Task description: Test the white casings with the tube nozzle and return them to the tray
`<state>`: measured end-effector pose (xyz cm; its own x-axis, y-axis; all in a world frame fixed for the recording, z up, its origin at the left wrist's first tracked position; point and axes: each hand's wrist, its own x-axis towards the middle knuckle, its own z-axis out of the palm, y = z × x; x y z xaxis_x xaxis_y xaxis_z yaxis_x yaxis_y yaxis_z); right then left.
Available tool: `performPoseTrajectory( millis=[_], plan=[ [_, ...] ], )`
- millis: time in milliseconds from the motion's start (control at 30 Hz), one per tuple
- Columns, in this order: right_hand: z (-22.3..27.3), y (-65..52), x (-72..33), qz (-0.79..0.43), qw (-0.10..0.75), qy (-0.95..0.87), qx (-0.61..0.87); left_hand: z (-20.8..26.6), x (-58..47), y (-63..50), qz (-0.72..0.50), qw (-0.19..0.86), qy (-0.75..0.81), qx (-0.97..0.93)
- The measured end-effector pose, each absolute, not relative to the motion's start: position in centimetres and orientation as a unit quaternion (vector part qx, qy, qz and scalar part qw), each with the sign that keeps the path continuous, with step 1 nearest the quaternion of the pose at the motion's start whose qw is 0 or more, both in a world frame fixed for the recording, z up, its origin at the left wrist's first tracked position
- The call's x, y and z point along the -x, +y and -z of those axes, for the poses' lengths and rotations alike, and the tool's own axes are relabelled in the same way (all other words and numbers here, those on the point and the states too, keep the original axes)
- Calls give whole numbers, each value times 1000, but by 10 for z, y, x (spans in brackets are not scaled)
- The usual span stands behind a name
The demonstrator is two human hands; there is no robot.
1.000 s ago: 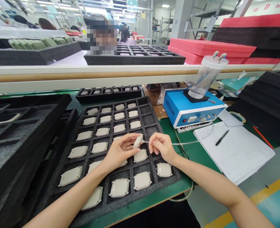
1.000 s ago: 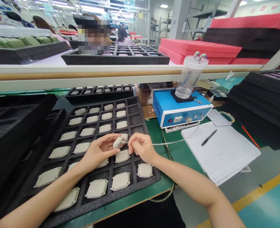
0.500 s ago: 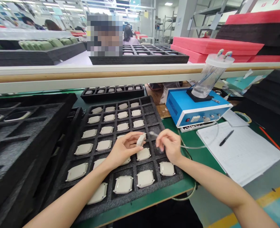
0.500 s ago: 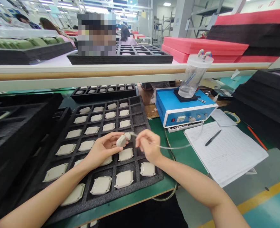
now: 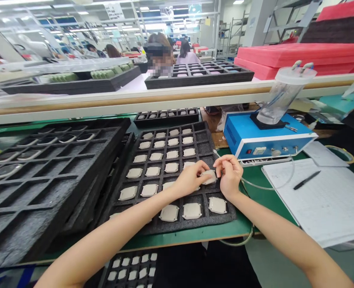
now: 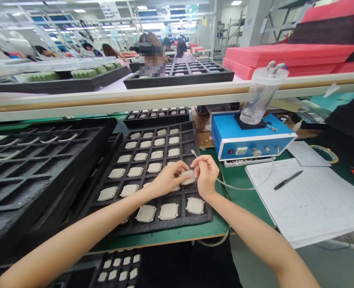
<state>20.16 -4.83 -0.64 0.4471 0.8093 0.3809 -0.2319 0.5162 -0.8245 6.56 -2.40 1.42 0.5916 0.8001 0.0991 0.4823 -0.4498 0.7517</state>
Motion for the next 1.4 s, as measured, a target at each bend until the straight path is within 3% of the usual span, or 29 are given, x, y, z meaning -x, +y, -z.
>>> performPoseTrajectory(
  millis=[200,333,500,733,867,1067,1233,1400],
  plan=[
    [6,-48,-201,-362,761,-412,346,-13,-74,-35,-199,214,367,-883],
    [3,-50,-201,-354,757,-412,362,-60,-50,-60,-185,142,312,-921],
    [6,-52,-201,-352,753,-419,365,-127,-22,-127,-246,187,249,-918],
    [5,-55,-201,-343,752,-421,375,-112,-11,-195,-363,281,446,-768],
    [4,-55,-200,-337,756,-424,367,-145,38,-155,-323,233,491,-775],
    [6,-54,-200,-358,745,-427,368,-164,165,-27,-242,7,620,-746],
    [10,-53,-202,-370,727,-444,371,-141,241,60,-227,51,710,-665],
    [15,-52,-203,-360,711,-454,399,-142,240,94,-164,66,698,-694]
  ],
)
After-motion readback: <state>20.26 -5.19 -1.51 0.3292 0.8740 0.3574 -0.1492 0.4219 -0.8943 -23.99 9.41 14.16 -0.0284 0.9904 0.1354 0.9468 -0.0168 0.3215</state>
